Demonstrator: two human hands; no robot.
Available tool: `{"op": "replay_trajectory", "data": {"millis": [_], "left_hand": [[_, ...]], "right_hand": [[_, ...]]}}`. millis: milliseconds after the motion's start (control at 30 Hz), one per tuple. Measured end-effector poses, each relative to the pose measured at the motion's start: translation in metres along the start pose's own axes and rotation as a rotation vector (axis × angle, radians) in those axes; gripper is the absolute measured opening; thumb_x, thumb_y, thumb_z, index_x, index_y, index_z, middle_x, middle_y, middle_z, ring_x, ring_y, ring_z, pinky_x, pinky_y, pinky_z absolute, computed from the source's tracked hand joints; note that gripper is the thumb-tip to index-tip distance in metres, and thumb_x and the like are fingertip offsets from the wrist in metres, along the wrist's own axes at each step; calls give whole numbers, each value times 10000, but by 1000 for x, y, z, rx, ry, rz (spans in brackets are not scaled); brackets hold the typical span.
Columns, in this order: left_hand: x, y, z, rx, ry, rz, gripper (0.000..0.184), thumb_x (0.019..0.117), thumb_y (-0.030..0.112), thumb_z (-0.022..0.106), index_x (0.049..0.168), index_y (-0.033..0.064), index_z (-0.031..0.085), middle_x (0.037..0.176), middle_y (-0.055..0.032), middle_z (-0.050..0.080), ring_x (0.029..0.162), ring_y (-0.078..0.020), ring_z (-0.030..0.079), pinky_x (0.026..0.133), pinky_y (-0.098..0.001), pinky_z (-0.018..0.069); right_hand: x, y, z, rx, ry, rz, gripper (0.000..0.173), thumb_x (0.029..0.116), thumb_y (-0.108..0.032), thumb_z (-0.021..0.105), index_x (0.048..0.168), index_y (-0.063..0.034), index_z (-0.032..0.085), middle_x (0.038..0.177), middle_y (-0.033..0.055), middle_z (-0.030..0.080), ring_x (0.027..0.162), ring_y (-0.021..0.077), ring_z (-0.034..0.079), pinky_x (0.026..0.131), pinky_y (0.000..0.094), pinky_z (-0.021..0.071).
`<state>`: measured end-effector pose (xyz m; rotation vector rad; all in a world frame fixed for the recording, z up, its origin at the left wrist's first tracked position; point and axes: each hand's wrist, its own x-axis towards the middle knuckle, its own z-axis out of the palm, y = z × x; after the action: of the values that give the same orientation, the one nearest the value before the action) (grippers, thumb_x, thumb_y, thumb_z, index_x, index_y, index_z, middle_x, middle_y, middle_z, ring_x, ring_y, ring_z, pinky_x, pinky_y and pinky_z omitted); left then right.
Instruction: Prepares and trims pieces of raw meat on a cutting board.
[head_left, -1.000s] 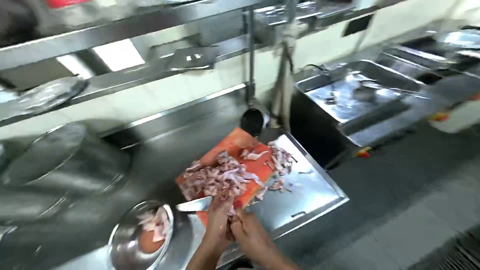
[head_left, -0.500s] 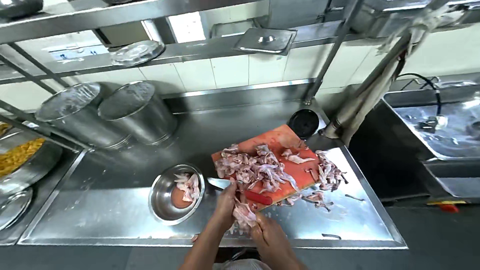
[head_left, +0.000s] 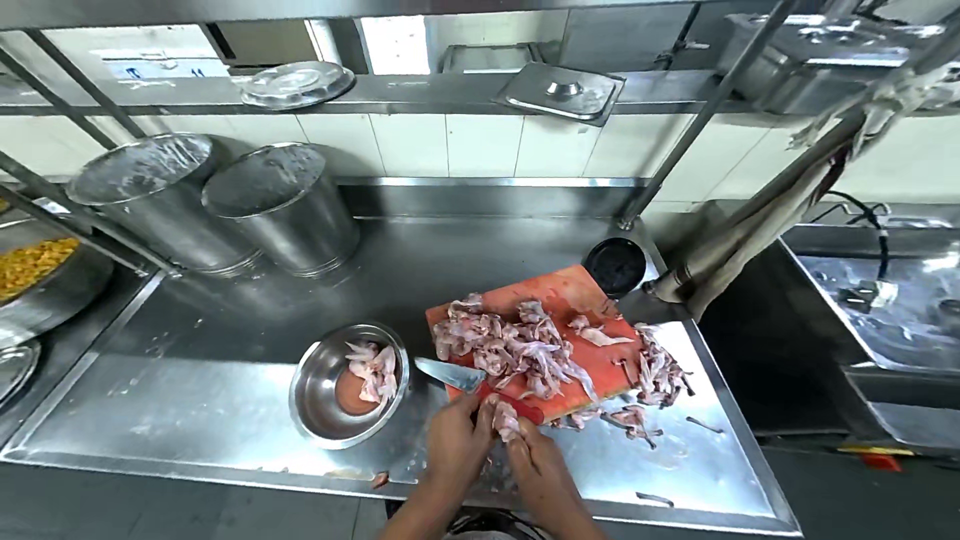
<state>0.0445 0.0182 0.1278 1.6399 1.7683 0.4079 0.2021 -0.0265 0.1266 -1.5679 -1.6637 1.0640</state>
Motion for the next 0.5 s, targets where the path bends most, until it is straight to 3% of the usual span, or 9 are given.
{"op": "replay_trajectory", "data": {"millis": [100, 167, 267, 400, 500], "left_hand": [[-8, 6, -6, -15, -126, -62, 660, 1007, 670, 326, 994, 152, 734, 870, -51, 712, 842, -236, 702, 774, -540, 558], [-9, 5, -6, -59, -194, -86, 624, 1034, 618, 323, 1024, 138, 722, 869, -71, 703, 850, -260, 696, 778, -557, 544], [-2, -9, -1, -138, -185, -83, 511, 1061, 494, 392, 944, 94, 689, 813, -83, 663, 798, -255, 672, 757, -524, 541], [12, -28, -5, -120, -185, -107, 595, 1066, 528, 396, 918, 53, 723, 857, -114, 706, 851, -277, 696, 826, -530, 544], [26, -47, -17, -307, -53, -75, 520, 1061, 461, 466, 862, 53, 720, 747, -69, 665, 724, -209, 660, 745, -468, 556]], "right_hand": [[3, -4, 6, 29, 42, 40, 353, 1044, -263, 418, 1032, -12, 666, 764, 77, 630, 707, 180, 639, 683, 406, 550], [3, -4, 11, 34, 38, 56, 356, 1045, -260, 420, 1055, -5, 669, 795, 88, 648, 740, 189, 652, 710, 411, 555], [2, -6, 16, 81, -24, 73, 349, 1041, -261, 425, 1077, -6, 661, 794, 75, 628, 723, 168, 628, 700, 396, 543], [2, -10, 14, 77, -92, 78, 330, 1029, -259, 424, 1039, -26, 658, 744, 45, 591, 662, 147, 592, 651, 378, 522], [-6, -3, 7, 13, -152, 92, 328, 998, -228, 439, 1026, 16, 658, 754, 99, 619, 693, 212, 627, 677, 442, 532]]}}
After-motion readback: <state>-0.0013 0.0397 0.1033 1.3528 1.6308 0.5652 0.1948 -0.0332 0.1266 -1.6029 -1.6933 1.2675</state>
